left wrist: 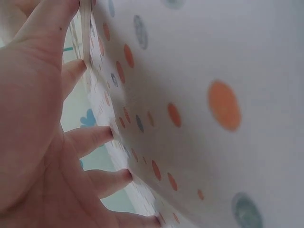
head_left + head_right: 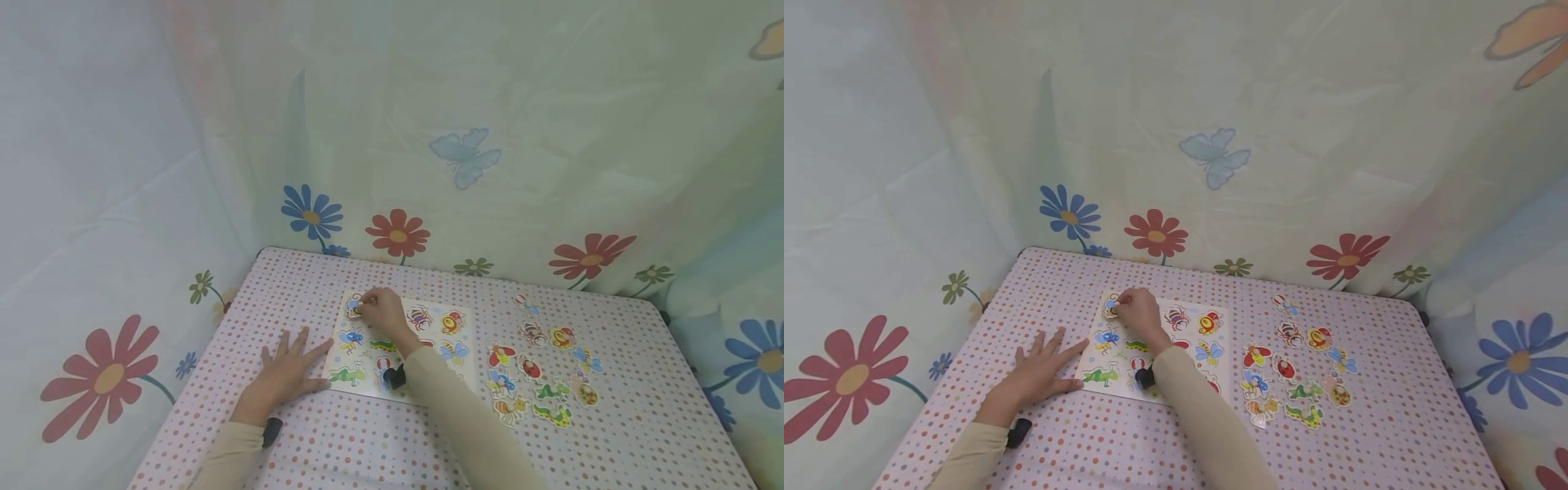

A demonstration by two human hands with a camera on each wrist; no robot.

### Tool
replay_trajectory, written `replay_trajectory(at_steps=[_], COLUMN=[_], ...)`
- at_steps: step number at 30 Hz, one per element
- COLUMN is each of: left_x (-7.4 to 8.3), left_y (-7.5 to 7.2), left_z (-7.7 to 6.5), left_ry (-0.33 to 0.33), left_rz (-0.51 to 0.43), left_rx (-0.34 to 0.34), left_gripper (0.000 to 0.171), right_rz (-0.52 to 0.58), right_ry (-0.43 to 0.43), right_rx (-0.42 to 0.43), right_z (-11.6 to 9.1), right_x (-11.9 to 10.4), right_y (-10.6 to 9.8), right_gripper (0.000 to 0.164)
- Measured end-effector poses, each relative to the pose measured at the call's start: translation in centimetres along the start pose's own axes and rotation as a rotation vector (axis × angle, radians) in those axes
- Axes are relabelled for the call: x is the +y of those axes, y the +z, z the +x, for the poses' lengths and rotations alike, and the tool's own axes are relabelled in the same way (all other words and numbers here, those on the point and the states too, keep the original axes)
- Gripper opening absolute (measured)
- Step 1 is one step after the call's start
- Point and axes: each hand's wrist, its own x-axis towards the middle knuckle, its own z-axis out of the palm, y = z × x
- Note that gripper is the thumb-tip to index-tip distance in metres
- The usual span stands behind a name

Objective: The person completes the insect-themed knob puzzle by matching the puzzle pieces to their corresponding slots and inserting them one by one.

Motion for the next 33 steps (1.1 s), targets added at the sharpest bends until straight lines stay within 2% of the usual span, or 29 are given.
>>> replay_trajectory(at_steps=[13, 19, 33], left_x=[0.1, 0.1, -0.3], left_y=[-0.1, 0.0, 0.5], left_z=[-0.1, -0.1, 0.2], left_ry=[0.011, 0.008, 0.010], left_rz=[0.012, 0.018, 0.021], left_rx=[0.031, 0.025, 0.021], left_gripper=[0.080, 0.079, 0.081], right_rz=[-0.092, -0.133, -0.147], right_ry=[0.042, 0.046, 0.049], right_rx=[0.012, 0.004, -0.013], right_z=[0.3, 0.6, 0.8], right_x=[-0.1, -0.1, -0.2], right_y=[1.0, 1.3, 1.7], right_gripper=[0.008, 0.007, 0.007])
